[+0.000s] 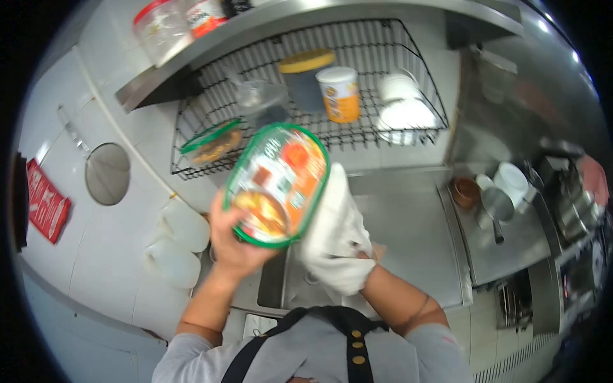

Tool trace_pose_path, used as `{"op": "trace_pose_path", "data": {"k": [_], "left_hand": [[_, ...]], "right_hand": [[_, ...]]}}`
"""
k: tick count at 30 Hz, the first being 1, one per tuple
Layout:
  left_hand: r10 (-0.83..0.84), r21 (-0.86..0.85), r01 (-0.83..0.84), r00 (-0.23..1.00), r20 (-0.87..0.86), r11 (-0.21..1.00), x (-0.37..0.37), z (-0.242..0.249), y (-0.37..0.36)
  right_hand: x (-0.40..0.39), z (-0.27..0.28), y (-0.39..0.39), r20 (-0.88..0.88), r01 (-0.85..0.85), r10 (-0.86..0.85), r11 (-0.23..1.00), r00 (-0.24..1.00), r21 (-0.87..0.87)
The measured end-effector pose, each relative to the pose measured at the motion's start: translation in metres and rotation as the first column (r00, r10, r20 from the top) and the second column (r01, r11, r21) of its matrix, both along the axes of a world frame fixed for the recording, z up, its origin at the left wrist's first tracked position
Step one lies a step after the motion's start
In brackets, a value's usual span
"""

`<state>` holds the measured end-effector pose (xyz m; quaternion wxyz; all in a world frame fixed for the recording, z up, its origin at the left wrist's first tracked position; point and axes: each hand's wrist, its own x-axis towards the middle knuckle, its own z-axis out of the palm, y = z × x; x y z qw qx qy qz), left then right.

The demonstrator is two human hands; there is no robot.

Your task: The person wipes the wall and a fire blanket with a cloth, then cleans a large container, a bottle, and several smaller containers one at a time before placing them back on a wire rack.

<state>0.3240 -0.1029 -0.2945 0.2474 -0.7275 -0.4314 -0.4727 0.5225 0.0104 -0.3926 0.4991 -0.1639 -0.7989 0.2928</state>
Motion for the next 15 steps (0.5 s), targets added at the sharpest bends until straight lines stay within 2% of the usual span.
{"op": "trace_pose_path", "data": {"k": [1, 2, 3, 4, 5, 7, 8, 9, 11, 12, 13, 14, 15], "left_hand": [[0.051, -0.06, -0.05, 0.999, 0.013, 0.997, 0.023, -0.025, -0.003], [0.031, -0.128, -0.041, 0.996, -0.082, 0.991, 0.036, -0.028, -0.009], [0.007, -0.194, -0.043, 0.984, -0.178, 0.98, 0.046, -0.031, -0.016], [-0.168, -0.189, 0.23, 0.941, 0.294, 0.955, 0.041, -0.064, -0.008], [-0.32, -0.086, 0.477, 0.702, 0.636, 0.875, 0.056, -0.074, 0.0], [-0.196, -0.144, 0.689, 0.391, 0.899, 0.71, 0.061, -0.079, -0.008], [-0.1, -0.249, 0.758, 0.381, 0.919, 0.602, 0.057, -0.085, -0.006], [-0.08, -0.271, 0.768, 0.385, 0.92, 0.58, 0.055, -0.087, -0.005], [-0.071, -0.145, 0.806, 0.226, 0.972, 0.574, 0.06, -0.09, -0.005], [-0.066, -0.143, 0.804, 0.22, 0.973, 0.577, 0.06, -0.092, -0.003], [0.029, -0.036, 0.848, 0.024, 0.999, 0.529, 0.059, -0.096, -0.001], [0.135, 0.081, 0.868, -0.168, 0.977, 0.49, 0.059, -0.099, 0.0], [0.141, 0.08, 0.866, -0.171, 0.975, 0.494, 0.06, -0.101, 0.001]], "right_hand": [[-0.002, -0.002, -0.002, -0.03, -0.151, 0.151, 0.916, 0.988, -0.372], [-0.005, -0.004, -0.005, -0.127, -0.285, 0.274, 0.677, 0.953, -0.679], [-0.003, -0.002, -0.005, -0.275, -0.387, 0.344, 0.321, 0.898, -0.864], [0.009, 0.006, -0.004, -0.358, -0.47, 0.383, 0.256, 0.852, -0.845], [0.013, -0.001, -0.004, -0.352, -0.458, 0.372, 0.251, 0.859, -0.853], [0.015, -0.02, -0.01, -0.268, -0.358, 0.24, 0.541, 0.933, -0.761], [0.014, -0.024, -0.017, -0.224, -0.248, 0.111, 0.525, 0.968, -0.814], [0.016, -0.034, -0.016, -0.214, -0.245, 0.12, 0.515, 0.969, -0.822], [0.018, -0.045, -0.011, -0.008, -0.013, 0.011, 0.555, 1.0, -0.832], [0.024, -0.042, -0.014, 0.063, 0.074, -0.04, 0.605, 0.997, -0.793], [0.034, -0.037, -0.015, 0.069, 0.076, -0.035, 0.601, 0.997, -0.796], [0.046, -0.025, -0.014, 0.205, 0.147, 0.014, 0.649, 0.979, -0.746], [0.053, -0.021, -0.014, 0.337, 0.206, 0.053, 0.7, 0.94, -0.684]]}}
